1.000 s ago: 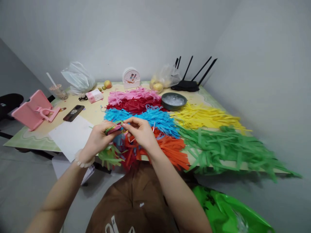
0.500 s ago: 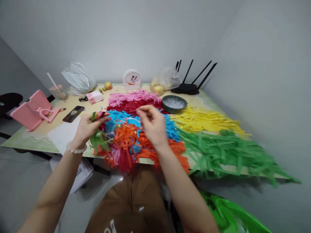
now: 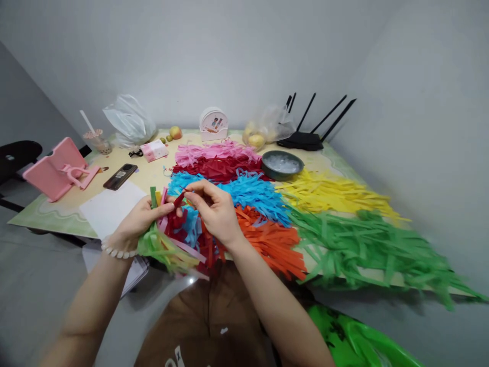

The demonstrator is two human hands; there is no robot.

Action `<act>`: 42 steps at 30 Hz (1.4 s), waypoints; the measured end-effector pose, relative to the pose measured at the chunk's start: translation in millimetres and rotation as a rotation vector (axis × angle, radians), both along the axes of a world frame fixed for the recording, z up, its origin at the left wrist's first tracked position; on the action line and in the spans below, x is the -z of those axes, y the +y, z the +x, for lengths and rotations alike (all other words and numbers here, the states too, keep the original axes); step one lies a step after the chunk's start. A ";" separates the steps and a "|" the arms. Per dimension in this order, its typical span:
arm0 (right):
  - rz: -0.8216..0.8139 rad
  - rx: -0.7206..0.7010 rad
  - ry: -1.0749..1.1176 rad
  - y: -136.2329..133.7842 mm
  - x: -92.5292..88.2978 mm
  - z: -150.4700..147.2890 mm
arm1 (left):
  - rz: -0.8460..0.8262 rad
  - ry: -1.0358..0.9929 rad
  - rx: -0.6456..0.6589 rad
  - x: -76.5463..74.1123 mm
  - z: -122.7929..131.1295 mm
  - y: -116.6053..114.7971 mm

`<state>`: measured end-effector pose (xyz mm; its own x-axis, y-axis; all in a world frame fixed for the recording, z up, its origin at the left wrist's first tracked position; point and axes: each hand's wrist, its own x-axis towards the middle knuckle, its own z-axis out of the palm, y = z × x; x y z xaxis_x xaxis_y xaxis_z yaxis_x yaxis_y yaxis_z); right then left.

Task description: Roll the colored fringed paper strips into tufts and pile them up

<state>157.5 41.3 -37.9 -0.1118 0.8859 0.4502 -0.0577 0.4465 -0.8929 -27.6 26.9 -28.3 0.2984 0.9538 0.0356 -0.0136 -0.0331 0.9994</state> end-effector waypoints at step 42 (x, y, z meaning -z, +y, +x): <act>0.160 0.262 -0.494 -40.7 -6.0 -2.3 | 0.419 0.334 -0.381 8.3 14.3 -15.9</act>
